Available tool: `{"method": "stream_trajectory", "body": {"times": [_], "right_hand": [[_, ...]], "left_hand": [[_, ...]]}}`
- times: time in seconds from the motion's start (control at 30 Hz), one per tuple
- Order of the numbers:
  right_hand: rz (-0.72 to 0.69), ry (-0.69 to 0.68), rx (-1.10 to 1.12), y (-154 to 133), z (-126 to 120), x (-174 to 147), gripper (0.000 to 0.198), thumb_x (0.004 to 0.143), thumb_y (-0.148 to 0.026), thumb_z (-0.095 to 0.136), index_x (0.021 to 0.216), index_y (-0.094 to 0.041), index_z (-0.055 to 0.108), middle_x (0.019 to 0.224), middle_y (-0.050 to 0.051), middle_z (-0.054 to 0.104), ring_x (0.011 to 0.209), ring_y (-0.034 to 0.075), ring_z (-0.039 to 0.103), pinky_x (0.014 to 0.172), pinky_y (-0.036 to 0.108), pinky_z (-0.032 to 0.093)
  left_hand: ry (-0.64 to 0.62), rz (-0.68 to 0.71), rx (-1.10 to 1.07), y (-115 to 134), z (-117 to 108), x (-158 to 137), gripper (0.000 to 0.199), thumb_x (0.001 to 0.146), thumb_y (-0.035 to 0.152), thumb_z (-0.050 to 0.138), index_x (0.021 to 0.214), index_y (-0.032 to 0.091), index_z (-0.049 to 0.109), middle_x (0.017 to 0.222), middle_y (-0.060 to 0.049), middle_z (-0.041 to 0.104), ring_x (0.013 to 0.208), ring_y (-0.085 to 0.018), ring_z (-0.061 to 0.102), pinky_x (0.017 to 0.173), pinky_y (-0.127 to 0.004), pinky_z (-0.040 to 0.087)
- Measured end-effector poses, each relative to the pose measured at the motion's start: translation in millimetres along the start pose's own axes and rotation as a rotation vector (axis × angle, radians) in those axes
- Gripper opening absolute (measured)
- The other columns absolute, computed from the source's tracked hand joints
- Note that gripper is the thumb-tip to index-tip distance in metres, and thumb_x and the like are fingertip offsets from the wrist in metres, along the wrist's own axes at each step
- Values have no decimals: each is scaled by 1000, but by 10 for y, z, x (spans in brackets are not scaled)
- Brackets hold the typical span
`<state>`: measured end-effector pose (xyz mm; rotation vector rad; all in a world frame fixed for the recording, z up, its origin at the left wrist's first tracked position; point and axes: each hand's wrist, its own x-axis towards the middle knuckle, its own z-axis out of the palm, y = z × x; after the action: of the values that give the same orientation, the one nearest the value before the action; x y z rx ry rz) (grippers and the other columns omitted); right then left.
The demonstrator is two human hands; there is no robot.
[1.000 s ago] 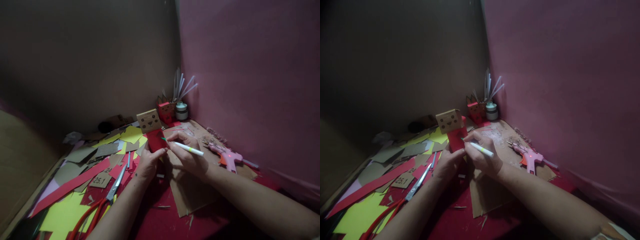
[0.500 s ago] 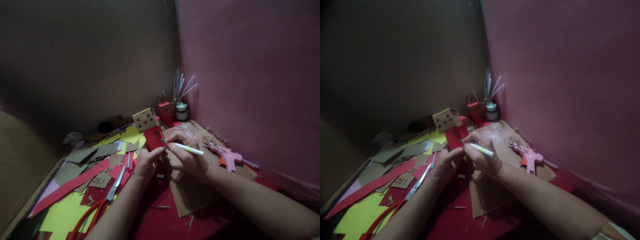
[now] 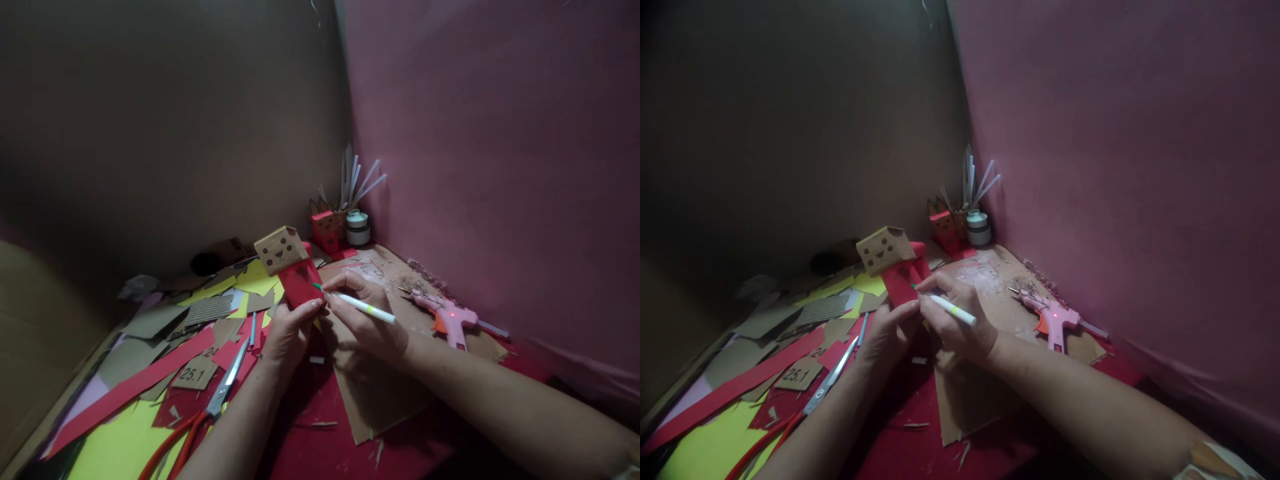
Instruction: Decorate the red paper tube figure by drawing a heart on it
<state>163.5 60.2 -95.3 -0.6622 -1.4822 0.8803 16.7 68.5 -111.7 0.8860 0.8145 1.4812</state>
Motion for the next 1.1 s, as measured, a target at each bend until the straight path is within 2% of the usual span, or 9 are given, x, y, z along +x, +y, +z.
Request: {"method": "stream_trajectory", "body": {"times": [0.13,0.3,0.5,0.63,0.83,1.1], "right_hand": [[26,12,39,0,0,6,8,86,-28,65,91,-22,65,74,0,63,67,15,59,56,28,47],[19,1,38,1,9,-1,9,85,-28,67,91,-21,64,74,-1,63,65,14,57,56,28,47],[29,10,9,-4,17,6,8,85,-29,66,86,-22,63,68,-2,57,59,13,52,51,27,42],[19,7,-2,-17,17,7,8,85,-28,66,85,-21,63,67,-3,57,57,12,51,50,26,40],[10,16,-35,-37,9,29,9,85,-30,66,85,-21,63,68,-1,59,62,15,56,53,26,43],[43,-74,20,-35,9,16,8,82,-27,66,85,-21,62,63,-5,55,54,10,47,49,24,39]], "left_hand": [[-11,19,-1,14,23,-10,28,60,17,90,84,16,76,77,-3,77,79,-21,73,87,-34,58],[-19,37,18,28,55,-26,32,58,16,90,87,17,75,74,-2,76,79,-22,74,88,-35,57],[-30,42,36,33,72,-49,46,60,16,88,104,18,76,77,-2,78,78,-23,74,88,-36,57],[-36,48,47,34,75,-61,47,61,15,87,106,18,75,78,-2,78,78,-22,74,87,-35,57],[-27,57,60,40,85,-76,53,60,15,88,111,19,73,79,-1,78,77,-23,74,82,-34,57],[-38,81,59,22,71,-51,48,60,10,86,106,18,74,83,-2,79,79,-21,73,82,-33,58]]}}
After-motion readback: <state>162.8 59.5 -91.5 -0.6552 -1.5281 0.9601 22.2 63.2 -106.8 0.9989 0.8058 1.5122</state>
